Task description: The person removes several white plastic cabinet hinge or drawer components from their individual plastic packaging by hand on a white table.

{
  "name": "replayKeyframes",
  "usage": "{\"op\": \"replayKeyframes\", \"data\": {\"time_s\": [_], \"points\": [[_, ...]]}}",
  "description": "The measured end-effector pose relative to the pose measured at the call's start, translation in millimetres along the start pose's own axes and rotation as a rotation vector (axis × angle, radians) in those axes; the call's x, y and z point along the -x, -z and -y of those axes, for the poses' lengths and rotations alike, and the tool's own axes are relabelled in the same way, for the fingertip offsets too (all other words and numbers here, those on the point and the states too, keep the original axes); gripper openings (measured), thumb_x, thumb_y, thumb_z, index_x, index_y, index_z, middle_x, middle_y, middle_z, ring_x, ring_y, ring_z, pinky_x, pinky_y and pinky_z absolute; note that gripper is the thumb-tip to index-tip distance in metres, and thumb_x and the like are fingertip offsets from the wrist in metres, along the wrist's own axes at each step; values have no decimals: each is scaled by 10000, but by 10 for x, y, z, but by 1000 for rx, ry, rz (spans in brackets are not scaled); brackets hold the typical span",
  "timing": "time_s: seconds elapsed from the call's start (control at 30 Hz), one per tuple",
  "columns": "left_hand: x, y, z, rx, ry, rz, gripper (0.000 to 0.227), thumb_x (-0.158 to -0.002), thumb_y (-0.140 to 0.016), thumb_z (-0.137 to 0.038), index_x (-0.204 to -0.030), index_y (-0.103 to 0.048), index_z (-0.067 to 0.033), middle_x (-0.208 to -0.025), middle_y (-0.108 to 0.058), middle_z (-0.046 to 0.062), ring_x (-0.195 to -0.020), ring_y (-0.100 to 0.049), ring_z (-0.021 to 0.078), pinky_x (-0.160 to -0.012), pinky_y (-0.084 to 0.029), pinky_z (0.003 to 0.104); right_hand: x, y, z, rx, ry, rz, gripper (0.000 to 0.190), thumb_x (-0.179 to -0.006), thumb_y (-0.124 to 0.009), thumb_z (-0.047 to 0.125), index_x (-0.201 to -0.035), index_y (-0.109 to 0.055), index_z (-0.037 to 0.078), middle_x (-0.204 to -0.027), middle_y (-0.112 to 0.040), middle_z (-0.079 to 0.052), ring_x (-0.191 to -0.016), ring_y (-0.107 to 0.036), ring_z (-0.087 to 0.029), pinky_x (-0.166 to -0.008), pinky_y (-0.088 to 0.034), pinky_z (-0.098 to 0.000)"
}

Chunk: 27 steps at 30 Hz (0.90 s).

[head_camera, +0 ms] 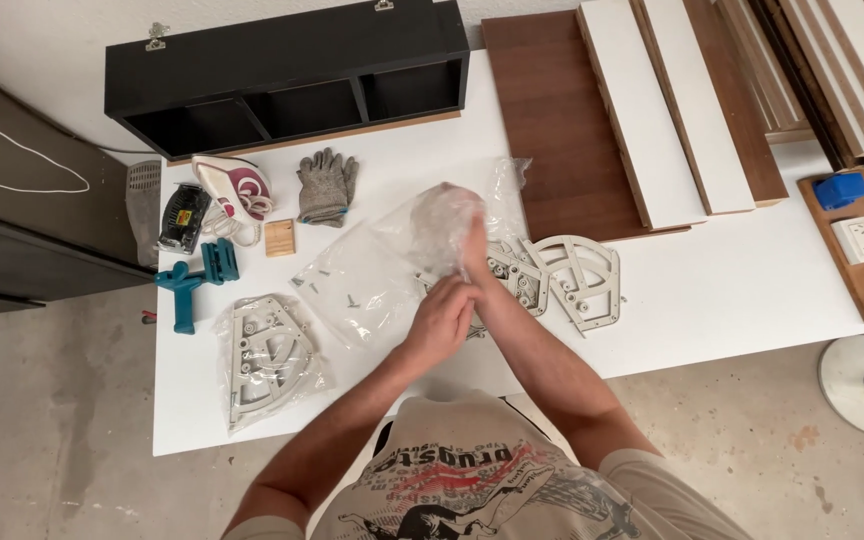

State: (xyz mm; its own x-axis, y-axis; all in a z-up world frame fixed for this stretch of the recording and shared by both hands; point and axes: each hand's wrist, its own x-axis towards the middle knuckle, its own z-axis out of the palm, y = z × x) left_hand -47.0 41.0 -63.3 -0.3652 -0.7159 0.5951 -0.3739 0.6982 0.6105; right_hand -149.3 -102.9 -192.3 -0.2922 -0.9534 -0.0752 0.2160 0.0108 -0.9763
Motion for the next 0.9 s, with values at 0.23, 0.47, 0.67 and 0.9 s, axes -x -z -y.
{"op": "replayKeyframes", "data": {"time_s": [0.23,0.47,0.67,0.9], "points": [[-134,-4,363,254,627,-551,91,-982,-555,-5,-1001,-575,-92,-855,-588,34,-821,-550,163,-822,-486,344,104,-203,893,1197,139,625,577,-896,-625,448,-1113,-703,-80,-1092,-706,-330,-1130,-678,-434,-1014,-506,-530],[43,-374,253,-31,167,-157,142,-910,-647,-39,-962,-686,-165,-825,-652,-16,-799,-655,229,-793,-539,351,-380,117,-229,1690,146,802,464,-958,-536,379,-1296,-509,64,-1329,-529,-192,-1318,-448,-369,-1068,-365,-493],[-69,91,923,-221,384,-335,177,-905,-578,9,-1000,-673,-106,-836,-618,91,-791,-630,313,-756,-532,392,74,430,1351,464,-221,883,495,-906,-705,219,-1367,-612,65,-1297,-655,-195,-1096,-648,-321,-936,-546,-420],[-152,445,932,-253,607,-457,165,-792,-631,50,-852,-684,-94,-838,-568,48,-761,-614,228,-673,-538,287,-1293,1132,9,1055,-24,526,724,-977,-611,139,-1631,-326,265,-1689,-186,-187,-1518,-310,-363,-1246,-333,-415]]}}
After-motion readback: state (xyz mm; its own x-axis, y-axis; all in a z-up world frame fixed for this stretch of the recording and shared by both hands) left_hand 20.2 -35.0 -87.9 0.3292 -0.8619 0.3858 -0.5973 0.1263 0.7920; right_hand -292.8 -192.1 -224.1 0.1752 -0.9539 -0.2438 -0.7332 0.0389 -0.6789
